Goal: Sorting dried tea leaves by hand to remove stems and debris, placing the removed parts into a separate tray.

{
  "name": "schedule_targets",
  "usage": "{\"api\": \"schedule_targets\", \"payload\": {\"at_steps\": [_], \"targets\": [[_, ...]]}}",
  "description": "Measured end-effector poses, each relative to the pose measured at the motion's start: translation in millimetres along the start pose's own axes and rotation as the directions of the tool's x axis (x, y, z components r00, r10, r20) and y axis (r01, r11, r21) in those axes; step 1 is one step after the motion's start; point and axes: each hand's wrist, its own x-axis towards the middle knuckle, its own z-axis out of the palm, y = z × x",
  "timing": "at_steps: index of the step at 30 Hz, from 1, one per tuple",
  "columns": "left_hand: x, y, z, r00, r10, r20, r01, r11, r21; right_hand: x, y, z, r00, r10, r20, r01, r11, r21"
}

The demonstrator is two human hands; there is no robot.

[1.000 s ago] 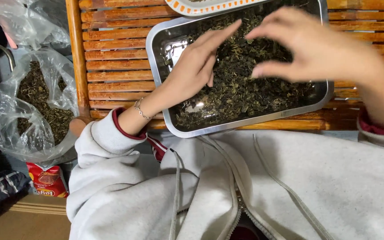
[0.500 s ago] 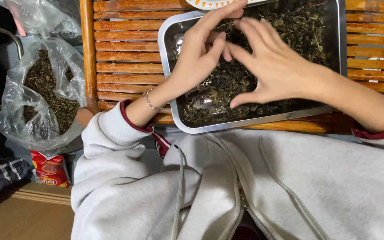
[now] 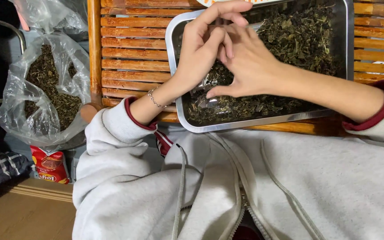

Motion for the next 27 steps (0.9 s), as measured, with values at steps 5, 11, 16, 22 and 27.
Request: {"api": "schedule_targets", "payload": {"at_steps": [5,11,16,22,27], "targets": [[-1,3,0,0.999,0.032,0.018,-0.032,0.999,-0.021,0,-13,22,0.994,-0.099,-0.047,0.096,0.993,-0.064],[0,-2,-1,0.997,0.063,0.039,-0.063,0.998,-0.001,-5,-21,30,0.975,-0.179,-0.128,0.180,0.984,-0.004],[0,-3,-2,0.999,0.044,0.028,-0.043,0.999,-0.026,-13,-17,38,0.975,-0.192,-0.109,0.194,0.981,0.008],[5,-6,-2,1.000,0.024,-0.003,-0.024,0.997,-0.074,-16,-14,16,0.986,-0.161,-0.040,0.166,0.951,0.261],[5,-10,-4,0.998,-0.058,0.031,0.059,0.998,-0.030,-20,-6,-10,0.996,-0.051,-0.071,0.079,0.881,0.467]]}}
